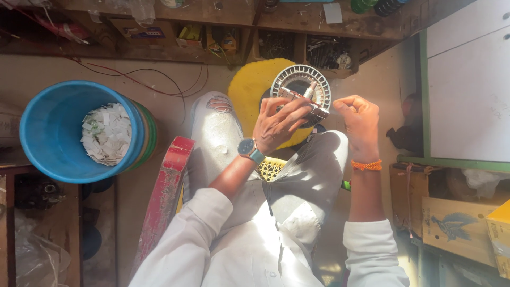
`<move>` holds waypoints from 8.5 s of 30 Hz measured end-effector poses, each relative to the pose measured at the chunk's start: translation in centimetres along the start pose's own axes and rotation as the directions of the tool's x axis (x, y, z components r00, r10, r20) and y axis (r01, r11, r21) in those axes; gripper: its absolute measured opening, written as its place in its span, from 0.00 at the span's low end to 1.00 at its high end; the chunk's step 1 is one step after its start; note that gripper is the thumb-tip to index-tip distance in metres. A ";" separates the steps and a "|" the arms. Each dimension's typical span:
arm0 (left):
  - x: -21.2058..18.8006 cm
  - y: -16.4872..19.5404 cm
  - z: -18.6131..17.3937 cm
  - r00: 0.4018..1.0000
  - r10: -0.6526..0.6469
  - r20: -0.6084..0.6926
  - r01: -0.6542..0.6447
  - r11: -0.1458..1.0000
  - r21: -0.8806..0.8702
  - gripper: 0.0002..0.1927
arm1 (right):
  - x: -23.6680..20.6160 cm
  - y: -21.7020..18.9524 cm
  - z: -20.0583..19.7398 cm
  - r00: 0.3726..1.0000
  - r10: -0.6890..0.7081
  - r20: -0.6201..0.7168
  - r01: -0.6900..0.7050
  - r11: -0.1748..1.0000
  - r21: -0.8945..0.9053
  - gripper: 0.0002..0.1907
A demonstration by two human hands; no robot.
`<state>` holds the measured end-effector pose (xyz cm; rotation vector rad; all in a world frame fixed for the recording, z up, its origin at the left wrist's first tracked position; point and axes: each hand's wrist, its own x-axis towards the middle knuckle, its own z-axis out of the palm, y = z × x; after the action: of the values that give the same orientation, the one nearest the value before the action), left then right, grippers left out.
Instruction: The person sits in a workshop chair and fits copper wire coils onto a small motor armature, pressing and positioning the windings by hand while holding the armature against a plastic fan housing on their lap. They repeatedly turn the armature and adjust the coils around it throughout the clip.
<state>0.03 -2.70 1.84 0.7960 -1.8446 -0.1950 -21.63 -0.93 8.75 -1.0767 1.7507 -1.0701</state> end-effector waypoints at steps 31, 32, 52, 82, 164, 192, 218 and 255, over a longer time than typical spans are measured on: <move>-2.5 -2.8 -0.7 0.982 0.077 0.175 -0.041 0.979 -0.198 0.12 | -7.3 -0.6 4.9 0.797 -0.504 0.333 0.604 0.681 -0.414 0.06; -2.8 -2.4 -0.4 0.985 0.040 0.169 -0.005 0.980 -0.200 0.12 | -7.3 -0.9 4.8 0.790 -0.509 0.341 0.613 0.676 -0.410 0.06; -1.7 2.4 1.7 0.790 -0.613 0.024 0.526 0.655 -0.543 0.04 | -2.4 -5.3 4.4 0.849 -0.473 0.236 0.525 0.709 -0.470 0.04; 2.6 -2.6 -0.2 0.963 0.047 0.266 -0.021 0.995 -0.100 0.22 | -4.1 -1.5 0.4 0.993 -0.106 0.046 0.111 0.985 -0.130 0.05; 2.9 -2.6 -0.7 0.962 0.029 0.271 0.005 0.993 -0.121 0.17 | -7.6 -1.5 3.5 0.932 -0.355 0.077 0.355 0.844 -0.402 0.05; -1.9 2.8 3.7 0.498 -0.841 0.212 0.600 0.157 -0.784 0.06 | -0.4 -5.0 4.9 0.864 -0.477 0.163 0.502 0.784 -0.364 0.05; 3.0 -2.4 -0.4 0.957 0.105 0.271 -0.084 0.993 -0.085 0.24 | -4.6 -2.9 0.1 0.972 -0.217 0.089 0.232 0.943 -0.239 0.05; -3.1 1.0 1.4 0.731 -0.676 0.094 0.620 0.601 -0.505 0.03 | -3.5 -4.8 4.1 0.819 -0.541 0.193 0.562 0.685 -0.464 0.04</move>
<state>-1.00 -0.43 -0.63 1.0406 -1.2183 -1.0551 -15.63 -0.04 12.54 -2.0502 1.7558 -0.9235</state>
